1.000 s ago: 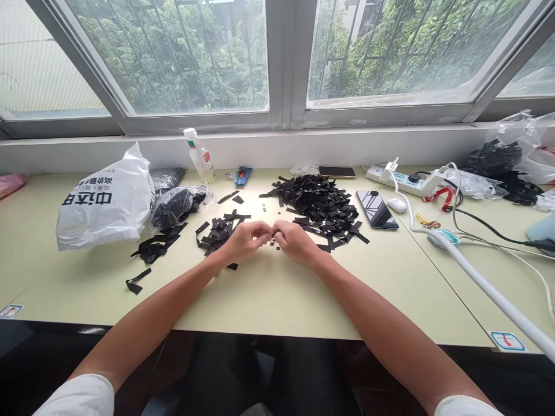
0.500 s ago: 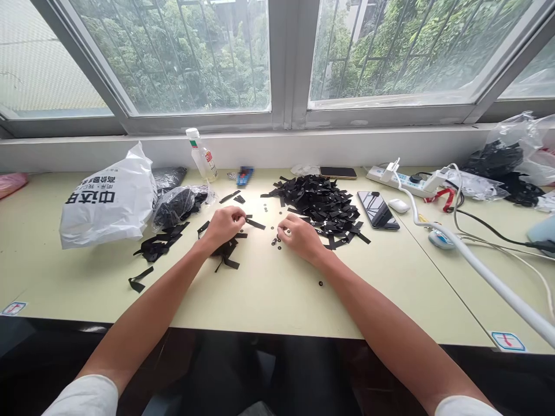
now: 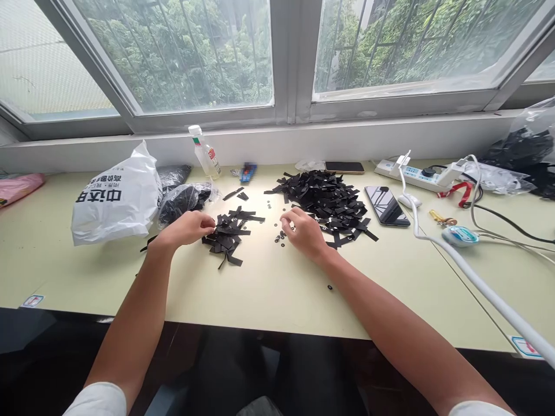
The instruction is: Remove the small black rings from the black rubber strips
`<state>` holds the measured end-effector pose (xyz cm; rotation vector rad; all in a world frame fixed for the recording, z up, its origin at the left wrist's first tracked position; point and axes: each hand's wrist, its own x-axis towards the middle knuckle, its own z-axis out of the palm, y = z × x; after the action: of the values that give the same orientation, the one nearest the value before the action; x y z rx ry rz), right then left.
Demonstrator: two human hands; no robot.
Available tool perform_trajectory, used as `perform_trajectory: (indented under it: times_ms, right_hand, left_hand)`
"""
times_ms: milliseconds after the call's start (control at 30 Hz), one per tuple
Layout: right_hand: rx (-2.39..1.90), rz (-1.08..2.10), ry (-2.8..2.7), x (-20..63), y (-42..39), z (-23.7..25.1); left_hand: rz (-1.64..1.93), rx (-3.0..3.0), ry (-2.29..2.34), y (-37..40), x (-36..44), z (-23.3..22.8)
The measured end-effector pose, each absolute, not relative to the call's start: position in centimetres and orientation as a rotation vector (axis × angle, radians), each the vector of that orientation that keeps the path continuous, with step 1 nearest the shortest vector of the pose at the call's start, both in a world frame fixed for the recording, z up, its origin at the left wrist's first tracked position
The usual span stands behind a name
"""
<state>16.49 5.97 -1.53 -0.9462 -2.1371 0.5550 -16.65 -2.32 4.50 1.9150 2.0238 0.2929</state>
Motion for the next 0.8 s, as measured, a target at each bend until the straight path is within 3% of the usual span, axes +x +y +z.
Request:
perform_trajectory:
  times_ms: [300, 800]
  right_hand:
    - [-0.960, 0.576, -2.103, 16.6, 6.1, -1.3]
    - [-0.946, 0.622, -2.053, 16.7, 6.2, -1.3]
  left_hand:
    - [0.258, 1.934, 2.079, -1.8, -15.8, 3.0]
    - [0.551, 1.869, 2.339, -2.2, -15.3, 6.0]
